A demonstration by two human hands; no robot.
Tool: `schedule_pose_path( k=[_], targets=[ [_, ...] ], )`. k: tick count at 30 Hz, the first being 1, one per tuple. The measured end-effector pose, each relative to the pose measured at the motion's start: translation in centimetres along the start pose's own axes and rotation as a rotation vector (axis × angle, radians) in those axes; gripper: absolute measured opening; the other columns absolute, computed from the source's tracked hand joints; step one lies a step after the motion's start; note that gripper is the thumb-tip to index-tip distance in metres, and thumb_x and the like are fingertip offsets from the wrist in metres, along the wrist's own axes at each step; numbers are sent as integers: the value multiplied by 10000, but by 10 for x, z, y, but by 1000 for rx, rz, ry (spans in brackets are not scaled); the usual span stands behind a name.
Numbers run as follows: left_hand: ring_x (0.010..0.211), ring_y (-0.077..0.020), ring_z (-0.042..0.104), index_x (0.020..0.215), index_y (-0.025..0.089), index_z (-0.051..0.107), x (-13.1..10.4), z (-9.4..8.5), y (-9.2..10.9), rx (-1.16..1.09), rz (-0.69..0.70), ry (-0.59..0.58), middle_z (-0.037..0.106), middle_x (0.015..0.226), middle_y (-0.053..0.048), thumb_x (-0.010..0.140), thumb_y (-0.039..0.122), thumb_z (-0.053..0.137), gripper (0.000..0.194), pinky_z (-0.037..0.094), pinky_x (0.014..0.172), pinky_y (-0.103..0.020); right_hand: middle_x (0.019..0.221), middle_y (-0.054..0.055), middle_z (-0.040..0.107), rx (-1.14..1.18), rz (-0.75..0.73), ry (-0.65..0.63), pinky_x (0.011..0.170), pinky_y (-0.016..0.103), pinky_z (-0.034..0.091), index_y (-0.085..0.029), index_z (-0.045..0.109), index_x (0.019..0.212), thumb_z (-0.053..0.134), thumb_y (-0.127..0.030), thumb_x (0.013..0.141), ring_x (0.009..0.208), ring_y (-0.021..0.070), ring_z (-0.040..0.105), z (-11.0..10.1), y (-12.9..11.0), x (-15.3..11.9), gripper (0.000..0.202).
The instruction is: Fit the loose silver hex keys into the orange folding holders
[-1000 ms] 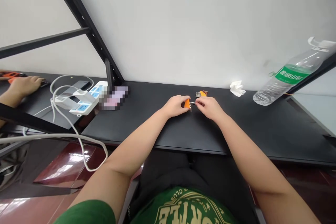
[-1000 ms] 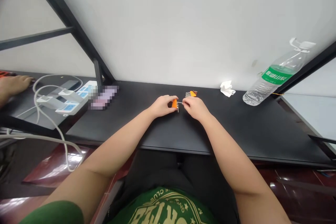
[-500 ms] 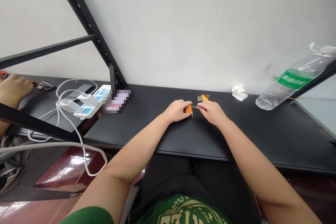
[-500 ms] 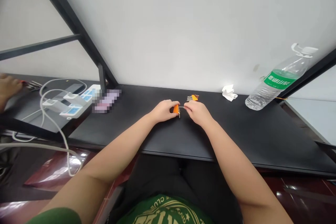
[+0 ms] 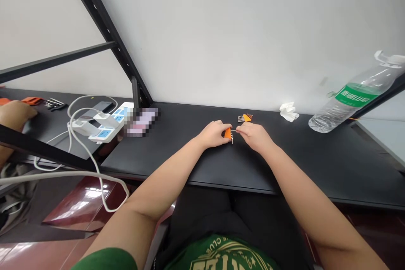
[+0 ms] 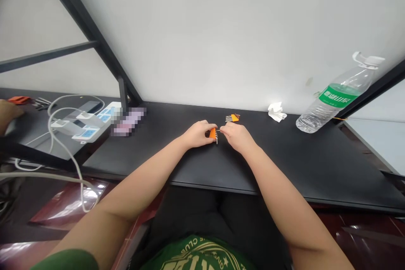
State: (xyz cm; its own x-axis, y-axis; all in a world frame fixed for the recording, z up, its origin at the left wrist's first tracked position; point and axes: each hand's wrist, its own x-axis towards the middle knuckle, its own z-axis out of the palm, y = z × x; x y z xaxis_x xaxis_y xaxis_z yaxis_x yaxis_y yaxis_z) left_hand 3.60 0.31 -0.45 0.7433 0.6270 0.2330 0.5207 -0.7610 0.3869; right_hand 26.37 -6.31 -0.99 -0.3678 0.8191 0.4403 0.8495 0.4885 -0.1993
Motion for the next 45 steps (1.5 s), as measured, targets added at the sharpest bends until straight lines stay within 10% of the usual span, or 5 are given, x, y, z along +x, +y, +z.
schedule_pose_path(
  k=[7, 14, 20, 30, 45],
  targets=[
    [999, -251, 644, 1136, 257, 721, 0, 0, 4, 14, 96, 71, 713, 907, -28, 826, 368, 753, 331, 474, 946, -399, 1039, 96, 740, 289, 20, 68, 828, 344, 546, -219, 778, 996, 499, -228, 1026, 888, 212, 696, 7, -14, 3, 281],
    [895, -208, 637, 1176, 222, 706, -1, -3, 9, -135, 126, 187, 704, 908, -33, 805, 285, 741, 378, 530, 871, -344, 592, -11, 622, 1019, 526, 74, 539, 326, 507, -225, 737, 925, 803, -485, 842, 507, 168, 579, 5, -11, 7, 281],
    [888, -208, 638, 1216, 211, 676, -1, 1, 17, -166, 255, 197, 707, 929, -52, 872, 325, 710, 364, 539, 855, -337, 588, -49, 590, 1442, 615, -164, 502, 263, 429, -230, 559, 826, 890, -537, 744, 454, 105, 482, 7, -6, 7, 459],
    [830, -182, 693, 1344, 233, 644, 0, -2, -6, -226, -91, 144, 753, 1015, -10, 823, 386, 756, 555, 550, 821, -307, 1072, 87, 714, 68, 361, -170, 801, 334, 467, -220, 714, 905, 631, -290, 975, 947, 226, 651, -8, 13, 4, 129],
    [819, -180, 701, 1314, 239, 672, 1, -2, -10, -237, -113, 96, 753, 951, 2, 803, 415, 781, 551, 564, 810, -302, 1010, 102, 705, -80, 302, -258, 704, 315, 447, -207, 750, 918, 575, -161, 974, 855, 213, 657, -1, 12, 2, 189]
  ],
)
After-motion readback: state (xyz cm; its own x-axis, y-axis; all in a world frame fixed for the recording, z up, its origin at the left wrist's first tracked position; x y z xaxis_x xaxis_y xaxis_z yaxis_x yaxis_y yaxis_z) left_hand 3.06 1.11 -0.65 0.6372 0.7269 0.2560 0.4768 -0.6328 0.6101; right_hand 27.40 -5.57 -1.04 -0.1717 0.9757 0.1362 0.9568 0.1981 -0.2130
